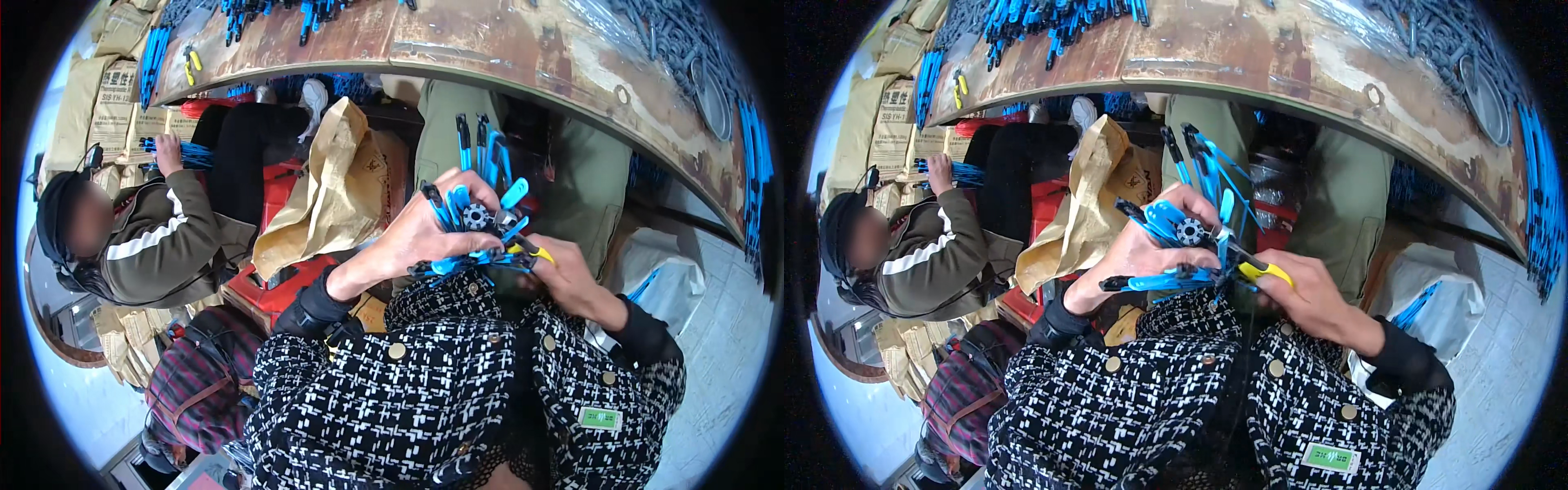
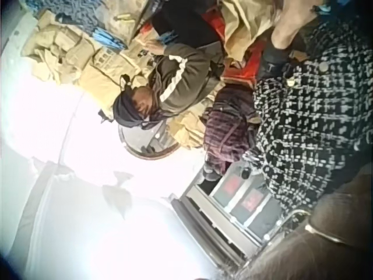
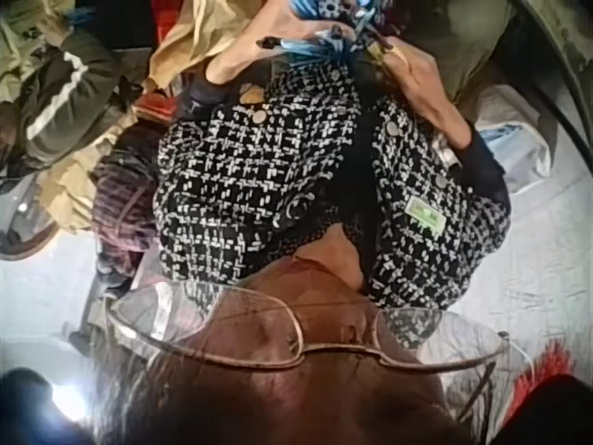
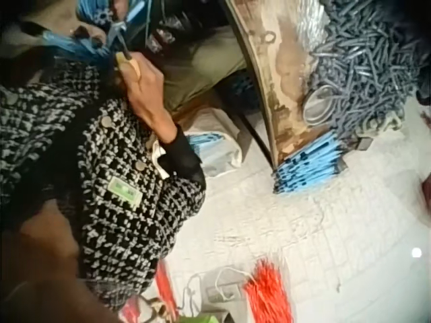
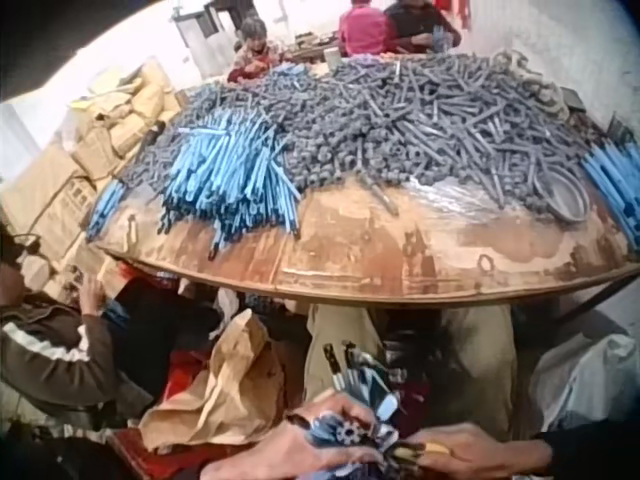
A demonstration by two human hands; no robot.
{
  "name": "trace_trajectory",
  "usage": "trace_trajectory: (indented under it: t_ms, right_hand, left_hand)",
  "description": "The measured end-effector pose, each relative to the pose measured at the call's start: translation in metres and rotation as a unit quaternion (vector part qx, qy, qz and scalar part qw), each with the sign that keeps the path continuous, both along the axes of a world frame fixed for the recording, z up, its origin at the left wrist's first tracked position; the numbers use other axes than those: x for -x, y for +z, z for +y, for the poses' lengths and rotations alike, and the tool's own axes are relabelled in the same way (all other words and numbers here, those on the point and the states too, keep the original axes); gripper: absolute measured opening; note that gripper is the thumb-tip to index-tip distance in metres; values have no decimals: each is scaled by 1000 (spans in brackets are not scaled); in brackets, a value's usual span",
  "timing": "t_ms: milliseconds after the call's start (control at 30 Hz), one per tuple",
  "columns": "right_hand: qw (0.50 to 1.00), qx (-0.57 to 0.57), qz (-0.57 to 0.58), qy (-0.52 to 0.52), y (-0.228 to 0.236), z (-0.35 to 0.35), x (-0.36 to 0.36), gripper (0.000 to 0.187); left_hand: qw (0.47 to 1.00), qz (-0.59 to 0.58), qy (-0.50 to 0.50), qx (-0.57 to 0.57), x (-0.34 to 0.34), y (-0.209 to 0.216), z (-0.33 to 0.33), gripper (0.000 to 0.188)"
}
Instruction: The person inserts blue rods into a black circular hub, uses pliers to crimp a central component, and secures the bundled rods with a red rubber band. The person then places the bundled unit into a white bin.
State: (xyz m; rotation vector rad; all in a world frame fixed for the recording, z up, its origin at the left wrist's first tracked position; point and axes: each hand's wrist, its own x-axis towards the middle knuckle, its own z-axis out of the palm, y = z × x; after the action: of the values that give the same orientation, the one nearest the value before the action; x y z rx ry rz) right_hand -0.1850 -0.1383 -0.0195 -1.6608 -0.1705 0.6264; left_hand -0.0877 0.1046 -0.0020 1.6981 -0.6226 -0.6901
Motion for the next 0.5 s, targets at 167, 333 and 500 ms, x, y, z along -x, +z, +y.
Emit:
trace_trajectory:
  t_ms: [167, 333, 500]
  right_hand:
    - [982, 4, 134, 135, 55, -36, -18, 45]
    - [990, 82, 58, 99, 62, -33, -6, 57]
    - [924, 296, -237, 55, 59, -31, -10, 38]
  left_hand:
    - [999, 22, -50, 5, 5, 15, -6, 41]
    - [996, -44, -83, 3, 5, 18, -7, 41]
    - [998, -66, -17, -5, 11, 20, -9, 34]
